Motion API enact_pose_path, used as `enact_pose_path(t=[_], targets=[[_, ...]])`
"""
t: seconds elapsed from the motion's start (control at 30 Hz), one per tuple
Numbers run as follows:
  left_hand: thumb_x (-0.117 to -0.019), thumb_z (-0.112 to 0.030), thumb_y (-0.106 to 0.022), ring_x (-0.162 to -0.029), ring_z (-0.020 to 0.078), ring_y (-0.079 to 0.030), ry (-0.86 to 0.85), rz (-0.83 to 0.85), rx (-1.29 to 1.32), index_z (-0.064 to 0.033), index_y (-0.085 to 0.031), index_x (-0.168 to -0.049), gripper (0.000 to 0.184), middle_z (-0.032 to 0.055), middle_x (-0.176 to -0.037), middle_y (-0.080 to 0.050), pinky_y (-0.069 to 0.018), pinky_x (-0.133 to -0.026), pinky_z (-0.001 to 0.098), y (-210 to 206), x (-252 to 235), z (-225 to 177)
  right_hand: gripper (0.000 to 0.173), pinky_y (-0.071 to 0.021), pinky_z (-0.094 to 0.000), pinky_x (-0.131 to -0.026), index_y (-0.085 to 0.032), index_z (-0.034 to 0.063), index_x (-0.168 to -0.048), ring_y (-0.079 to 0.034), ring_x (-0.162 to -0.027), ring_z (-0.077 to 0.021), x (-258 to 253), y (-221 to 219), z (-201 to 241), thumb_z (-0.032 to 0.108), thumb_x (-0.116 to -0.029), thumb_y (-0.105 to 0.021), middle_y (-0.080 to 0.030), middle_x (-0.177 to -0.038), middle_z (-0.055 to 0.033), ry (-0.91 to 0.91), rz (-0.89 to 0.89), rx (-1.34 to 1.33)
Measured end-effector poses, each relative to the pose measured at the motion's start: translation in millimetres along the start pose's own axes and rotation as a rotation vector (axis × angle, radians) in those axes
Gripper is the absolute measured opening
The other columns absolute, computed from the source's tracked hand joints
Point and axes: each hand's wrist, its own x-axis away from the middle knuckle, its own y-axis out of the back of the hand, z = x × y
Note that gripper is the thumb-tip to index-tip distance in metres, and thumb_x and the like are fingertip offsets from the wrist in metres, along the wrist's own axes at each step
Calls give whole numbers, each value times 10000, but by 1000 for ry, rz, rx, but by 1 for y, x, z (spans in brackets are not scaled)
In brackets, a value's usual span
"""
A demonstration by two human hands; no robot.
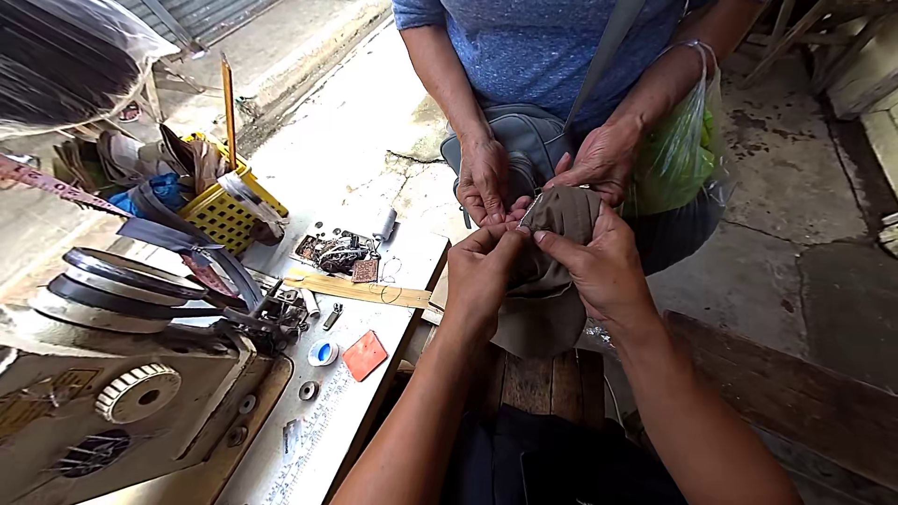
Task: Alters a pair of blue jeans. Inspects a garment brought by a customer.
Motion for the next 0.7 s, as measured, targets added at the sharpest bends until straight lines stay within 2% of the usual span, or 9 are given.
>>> enact_pose_path(t=[0.07,0.17,0.27,0.33,0.4,0.6,0.63,0.7], targets=[[-1000,-144,-651,-798,123,-651,-23,10,-5,-92,-746,-973,112,33,-887,-702,-536,-678,289,-2,-3,0,445,-627,-326,-796,-607,56,-1223,-721,-948,-145,-1,1,-1,-57,-823,-767,-723,-1069,-71,2,4,-21],[-1039,-186,-588,-821,127,-653,-20,17,-18,-101,-741,-962,190,28,-890,-700,-546,-712,313,1,-5,0,438,-620,-309,-799,-586,54,-1241,-712,-940,-129,-2,1,-2,-29,-848,-761,-710,-1064,-61,2,23,-28],[-1046,-245,-574,-814,135,-665,13,27,-45,-102,-731,-894,261,33,-864,-703,-559,-728,336,4,-9,-1,408,-616,-307,-787,-587,60,-1244,-710,-929,-126,-3,0,-2,6,-872,-747,-711,-1058,-58,-12,24,-25],[-1040,-211,-597,-753,123,-645,1,24,-55,-89,-725,-854,257,31,-808,-687,-543,-688,308,4,-11,-2,398,-618,-317,-802,-582,56,-1251,-713,-943,-133,-4,0,-3,13,-886,-738,-714,-1068,-63,-15,25,-30],[-1048,-185,-585,-734,118,-647,-6,22,-34,-71,-720,-865,255,35,-793,-685,-548,-679,290,2,-11,-2,387,-617,-315,-809,-581,55,-1249,-715,-947,-130,-3,0,-2,17,-895,-731,-716,-1068,-62,-15,21,-32],[-1035,-256,-583,-914,142,-679,79,43,-8,-101,-751,-961,241,35,-968,-728,-565,-777,347,4,-13,0,397,-621,-307,-780,-603,60,-1224,-714,-911,-125,-2,3,-6,-12,-862,-749,-717,-1034,-59,-16,2,-10],[-1028,-259,-611,-878,130,-683,76,44,-28,-107,-756,-939,229,27,-939,-733,-567,-747,328,3,-14,0,404,-621,-314,-786,-598,57,-1229,-715,-919,-131,-2,3,-7,-14,-862,-752,-715,-1041,-65,-20,5,-10],[-1011,-190,-644,-674,98,-617,32,16,-27,-87,-716,-821,229,25,-760,-676,-505,-600,260,-2,-17,3,405,-622,-323,-782,-602,54,-1228,-717,-916,-141,-2,3,-7,-16,-860,-756,-717,-1037,-72,-27,4,-11]])
